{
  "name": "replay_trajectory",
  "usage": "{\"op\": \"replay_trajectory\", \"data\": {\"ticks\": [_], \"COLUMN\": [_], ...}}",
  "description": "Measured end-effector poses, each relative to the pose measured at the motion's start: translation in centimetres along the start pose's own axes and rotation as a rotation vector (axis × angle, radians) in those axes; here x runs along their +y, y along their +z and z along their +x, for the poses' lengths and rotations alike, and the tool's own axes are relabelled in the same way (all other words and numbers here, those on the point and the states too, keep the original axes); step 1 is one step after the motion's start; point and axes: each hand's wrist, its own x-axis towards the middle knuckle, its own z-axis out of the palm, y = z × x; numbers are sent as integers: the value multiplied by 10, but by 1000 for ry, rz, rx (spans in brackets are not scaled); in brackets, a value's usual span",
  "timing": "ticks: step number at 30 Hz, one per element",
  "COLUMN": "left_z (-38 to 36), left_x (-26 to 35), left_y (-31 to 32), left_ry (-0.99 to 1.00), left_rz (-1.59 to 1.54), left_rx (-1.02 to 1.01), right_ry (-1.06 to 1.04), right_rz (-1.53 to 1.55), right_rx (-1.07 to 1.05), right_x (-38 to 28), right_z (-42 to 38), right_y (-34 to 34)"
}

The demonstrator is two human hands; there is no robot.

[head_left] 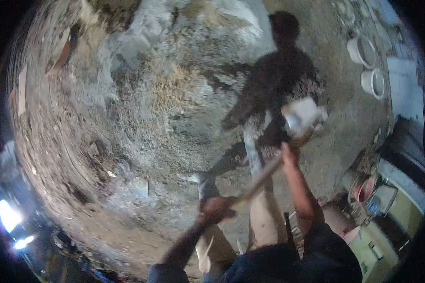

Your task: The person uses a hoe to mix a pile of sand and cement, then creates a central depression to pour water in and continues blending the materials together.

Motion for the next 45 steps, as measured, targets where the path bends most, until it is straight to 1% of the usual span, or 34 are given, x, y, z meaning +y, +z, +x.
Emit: {"op": "replay_trajectory", "data": {"ticks": [2,4,5,6,7,8,10,11,12,13,14,16,17,18,20,21,22,24,25,26,27,28,29,30,31,32,33,34,35,37,38,40,42,45], "left_z": [36,62,68,73,70,57,15,8,-16,-40,-50,-100,-143,-168,-211,-226,-229,-221,-205,-187,-157,-128,-87,-51,-1,54,78,91,105,105,89,30,-28,-104], "left_x": [29,12,1,-10,-28,-53,-85,-99,-86,-70,-81,-63,-30,-25,-2,-3,9,27,17,34,20,51,31,46,20,4,13,6,-1,-19,-21,-21,-22,-30], "left_y": [34,81,84,81,74,57,15,5,-13,-31,-23,-33,-55,-51,-58,-51,-39,-23,-17,-35,-36,-62,-41,-63,-21,13,0,-15,-31,-33,-39,-75,-93,-82], "left_ry": [78,245,145,45,38,120,175,678,354,26,455,478,70,-85,-401,-396,-402,-228,-251,-421,-336,-505,-361,-342,-222,-136,145,283,417,305,305,-75,-116,-2], "left_rz": [-29,-87,-136,-184,-203,-447,-715,-187,-458,-719,-403,-391,-702,-753,-650,-695,-687,-1046,-817,-857,-802,-661,-719,-720,-935,-869,-696,-613,-529,-1177,-1191,-1160,-1078,-904], "left_rx": [-54,170,106,38,58,85,120,539,391,236,547,605,351,335,260,217,214,371,222,168,4,142,131,59,121,232,300,350,407,330,341,292,341,458], "right_ry": [11,83,231,207,180,158,-96,-59,-43,62,171,10,-128,-238,-357,-282,-384,-509,-369,-234,-277,-697,-418,-422,-424,-261,-197,-160,-55,55,92,42,71,-52], "right_rz": [-63,-163,-371,-431,-364,-290,-600,-641,-682,-601,-517,-641,-763,-890,-529,-409,-438,-444,-447,-454,-473,-954,-696,-732,-768,-770,-861,-584,-569,-525,-473,-467,-235,-250], "right_rx": [195,51,197,74,-16,-112,-527,-391,-253,-294,-335,-357,-362,-418,-399,-645,-634,-596,-628,-659,-450,-130,-219,-190,-162,-139,-78,43,-19,-185,-287,-470,-490,-491], "right_x": [-1,34,31,62,88,94,82,69,52,65,78,61,54,42,10,18,24,16,-6,-35,-64,-38,-71,-87,-102,-97,-93,-69,-70,-65,-59,-48,-48,-41], "right_z": [22,69,57,79,98,76,39,-1,-31,-8,16,-49,-92,-121,-205,-199,-192,-192,-188,-180,-182,-117,-112,-88,-64,-3,49,123,125,104,100,77,-19,-110], "right_y": [-21,-45,-14,-5,2,43,100,137,164,169,173,181,184,190,194,187,181,173,170,168,172,159,163,159,156,147,142,132,145,174,189,225,256,263]}}
